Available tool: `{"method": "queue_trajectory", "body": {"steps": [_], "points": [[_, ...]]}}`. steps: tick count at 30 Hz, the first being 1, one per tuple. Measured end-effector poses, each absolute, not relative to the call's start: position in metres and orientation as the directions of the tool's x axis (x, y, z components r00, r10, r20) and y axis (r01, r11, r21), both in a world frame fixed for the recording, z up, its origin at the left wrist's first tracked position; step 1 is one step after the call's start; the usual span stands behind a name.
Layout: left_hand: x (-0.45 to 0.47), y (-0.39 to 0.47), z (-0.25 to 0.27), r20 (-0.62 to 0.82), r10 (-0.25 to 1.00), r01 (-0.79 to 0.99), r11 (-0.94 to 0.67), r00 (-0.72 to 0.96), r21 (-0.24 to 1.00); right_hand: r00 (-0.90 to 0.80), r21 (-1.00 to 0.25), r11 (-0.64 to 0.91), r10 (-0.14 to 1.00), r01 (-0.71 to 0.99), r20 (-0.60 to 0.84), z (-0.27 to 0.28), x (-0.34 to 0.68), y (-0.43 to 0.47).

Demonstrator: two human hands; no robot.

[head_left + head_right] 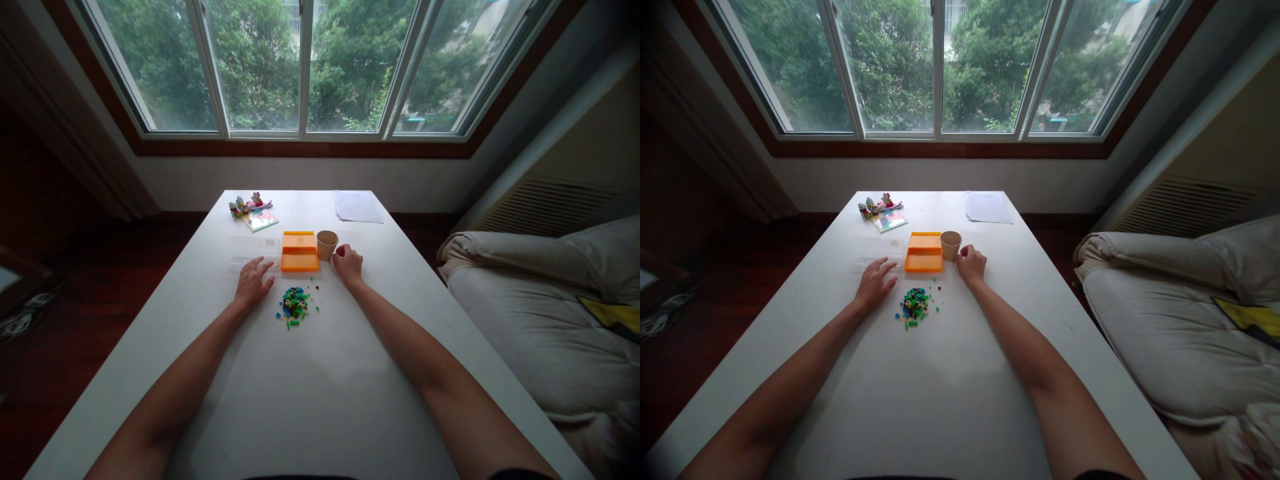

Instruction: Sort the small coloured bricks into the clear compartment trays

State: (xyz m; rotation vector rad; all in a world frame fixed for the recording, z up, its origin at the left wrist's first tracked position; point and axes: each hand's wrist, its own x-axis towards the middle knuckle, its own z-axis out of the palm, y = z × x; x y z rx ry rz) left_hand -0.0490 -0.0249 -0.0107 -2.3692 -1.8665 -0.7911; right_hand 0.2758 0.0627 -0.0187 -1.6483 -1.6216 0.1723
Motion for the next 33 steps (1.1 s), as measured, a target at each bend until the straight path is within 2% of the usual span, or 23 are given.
{"method": "queue_trajectory", "body": {"steps": [12, 18, 23, 28, 33], "points": [[-0.038, -0.04, -0.01, 0.375, 0.91, 0.897, -0.306, 0.177, 0.319, 0.146, -0.579, 0.173, 0.875, 0.797, 0.461, -0.02, 0.284, 0.056], [-0.033, -0.044, 0.002, 0.459, 0.865, 0.911, -0.338, 0.202, 0.237, 0.14, -0.531, 0.273, 0.778, 0.802, 0.612, -0.013, 0.284, 0.05], [-0.022, -0.044, 0.011, 0.461, 0.833, 0.882, -0.43, 0.306, 0.192, 0.032, -0.396, 0.362, 0.703, 0.844, 0.71, -0.004, 0.277, 0.042], [-0.016, -0.035, 0.011, 0.381, 0.829, 0.855, -0.494, 0.409, 0.156, -0.022, -0.366, 0.373, 0.725, 0.853, 0.688, -0.003, 0.27, 0.045], [-0.016, -0.014, 0.005, 0.326, 0.857, 0.87, -0.466, 0.398, 0.161, -0.022, -0.413, 0.383, 0.754, 0.826, 0.657, -0.008, 0.273, 0.049]]}}
